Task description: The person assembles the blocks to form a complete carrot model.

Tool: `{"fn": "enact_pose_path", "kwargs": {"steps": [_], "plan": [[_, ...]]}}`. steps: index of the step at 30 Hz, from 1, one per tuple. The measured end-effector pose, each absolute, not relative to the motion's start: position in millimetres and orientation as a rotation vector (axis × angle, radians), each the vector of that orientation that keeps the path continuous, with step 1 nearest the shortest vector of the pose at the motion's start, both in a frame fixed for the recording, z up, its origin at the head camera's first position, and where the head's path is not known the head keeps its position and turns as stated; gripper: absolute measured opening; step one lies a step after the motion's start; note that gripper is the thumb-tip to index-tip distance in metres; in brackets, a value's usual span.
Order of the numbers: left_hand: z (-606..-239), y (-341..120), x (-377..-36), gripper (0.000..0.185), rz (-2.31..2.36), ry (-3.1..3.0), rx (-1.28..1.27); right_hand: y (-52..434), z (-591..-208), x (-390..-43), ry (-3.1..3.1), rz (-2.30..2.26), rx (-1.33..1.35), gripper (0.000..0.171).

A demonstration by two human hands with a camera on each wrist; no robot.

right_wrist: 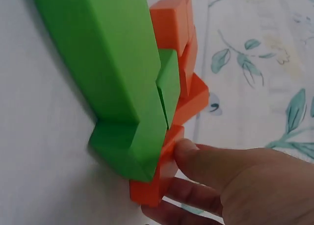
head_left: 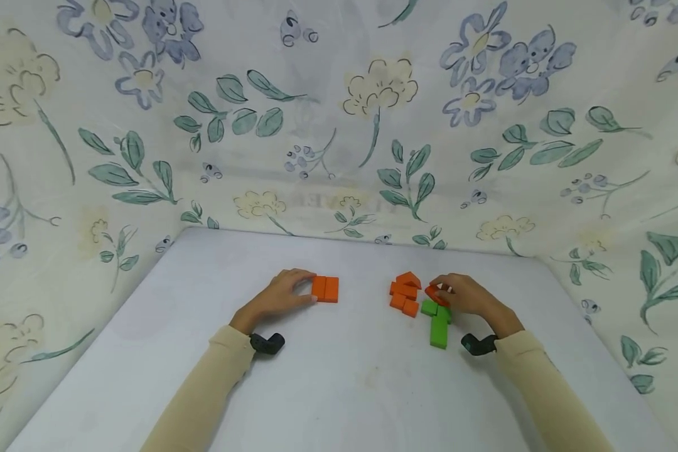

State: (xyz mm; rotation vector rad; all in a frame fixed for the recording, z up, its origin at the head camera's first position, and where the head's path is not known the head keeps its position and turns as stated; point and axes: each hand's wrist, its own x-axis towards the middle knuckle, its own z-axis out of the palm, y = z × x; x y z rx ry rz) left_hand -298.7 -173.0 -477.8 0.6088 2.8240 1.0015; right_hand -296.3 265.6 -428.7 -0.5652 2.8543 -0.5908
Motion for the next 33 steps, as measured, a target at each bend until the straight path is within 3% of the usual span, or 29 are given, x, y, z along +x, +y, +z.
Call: {"fn": "enact_pose_path", "kwargs": {"steps": [7, 16, 33], "plan": [[-477.7, -171.2, -298.0, 0.061, 1.018, 2.802, 0.603, 288.1, -425.3, -292.7, 2.795, -0.63, -0.536, 0.034], [-474.6, -170.6, -296.3, 0.06, 0.994, 2.838, 0.62, 310.8, -429.3, -300.4, 2.61, -0.797, -0.447, 0.059], [-477.8, -171.3, -299.7, 0.06, 1.003, 2.826, 0.601, 310.6, -450.2, -299.7, 2.744, -0.826, -0.434, 0.072]]}}
